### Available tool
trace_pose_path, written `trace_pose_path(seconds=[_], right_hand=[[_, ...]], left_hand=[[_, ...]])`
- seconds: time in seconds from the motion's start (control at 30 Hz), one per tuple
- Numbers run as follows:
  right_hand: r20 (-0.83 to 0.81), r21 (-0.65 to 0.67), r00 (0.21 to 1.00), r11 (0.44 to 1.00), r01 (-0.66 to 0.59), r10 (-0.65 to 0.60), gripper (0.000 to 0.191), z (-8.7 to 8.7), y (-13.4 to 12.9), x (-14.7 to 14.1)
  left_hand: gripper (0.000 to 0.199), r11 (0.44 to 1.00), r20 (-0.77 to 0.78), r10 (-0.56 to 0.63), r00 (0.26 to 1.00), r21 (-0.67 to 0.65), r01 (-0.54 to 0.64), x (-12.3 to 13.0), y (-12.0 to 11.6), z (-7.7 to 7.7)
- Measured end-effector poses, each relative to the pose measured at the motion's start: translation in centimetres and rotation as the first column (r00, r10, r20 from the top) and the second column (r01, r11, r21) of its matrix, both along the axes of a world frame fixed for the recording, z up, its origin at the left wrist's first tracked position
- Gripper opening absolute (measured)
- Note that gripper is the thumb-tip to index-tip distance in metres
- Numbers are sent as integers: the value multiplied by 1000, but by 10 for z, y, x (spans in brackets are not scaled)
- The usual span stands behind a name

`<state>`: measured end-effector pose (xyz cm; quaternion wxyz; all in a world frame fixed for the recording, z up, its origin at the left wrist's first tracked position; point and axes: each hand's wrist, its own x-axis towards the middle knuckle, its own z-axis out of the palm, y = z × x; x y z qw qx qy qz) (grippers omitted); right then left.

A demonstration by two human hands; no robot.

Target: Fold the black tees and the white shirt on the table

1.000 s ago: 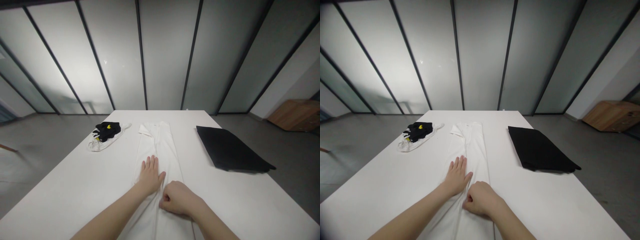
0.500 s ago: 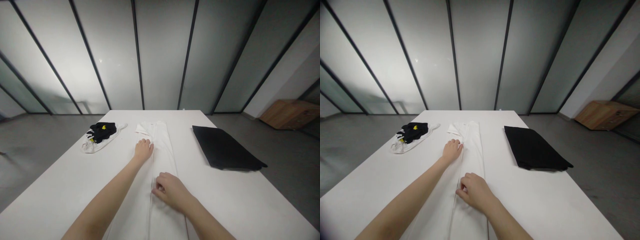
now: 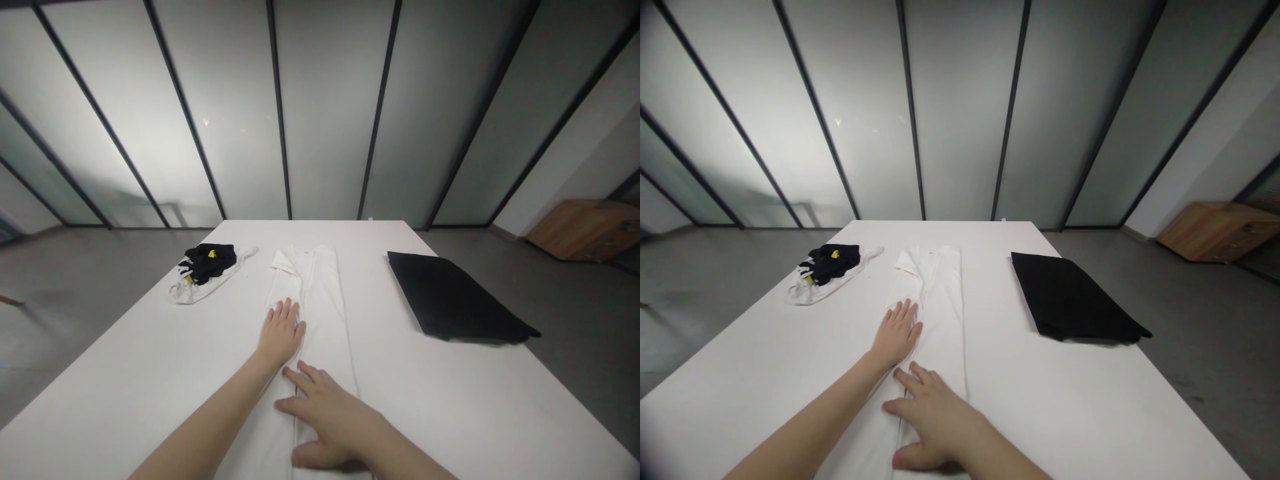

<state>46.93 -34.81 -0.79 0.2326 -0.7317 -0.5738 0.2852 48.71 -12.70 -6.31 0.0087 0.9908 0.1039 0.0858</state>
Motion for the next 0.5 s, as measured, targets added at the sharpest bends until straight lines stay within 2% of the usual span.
trace_pose_path(seconds=[0.13,0.2,0.27,0.37,0.43,0.5], right_hand=[[-4,100,1000,995,-1,1,59,5,5,3],[-10,161,999,986,47,-47,44,4,8,8],[20,186,990,973,136,-142,39,0,10,13],[108,106,965,968,229,-240,53,-10,10,16],[131,18,965,974,226,-227,68,-17,9,15],[134,-27,971,979,203,-198,74,-22,9,13]], left_hand=[[62,1000,-16,-18,1000,-8,18,8,8,2],[62,1000,-24,-4,1000,-26,3,22,14,5],[61,999,-42,12,999,-40,-14,40,20,8],[62,999,-88,27,996,-31,-30,66,26,10],[65,999,-114,46,992,-23,-49,82,28,9],[68,996,-131,76,989,-30,-80,97,28,8]])
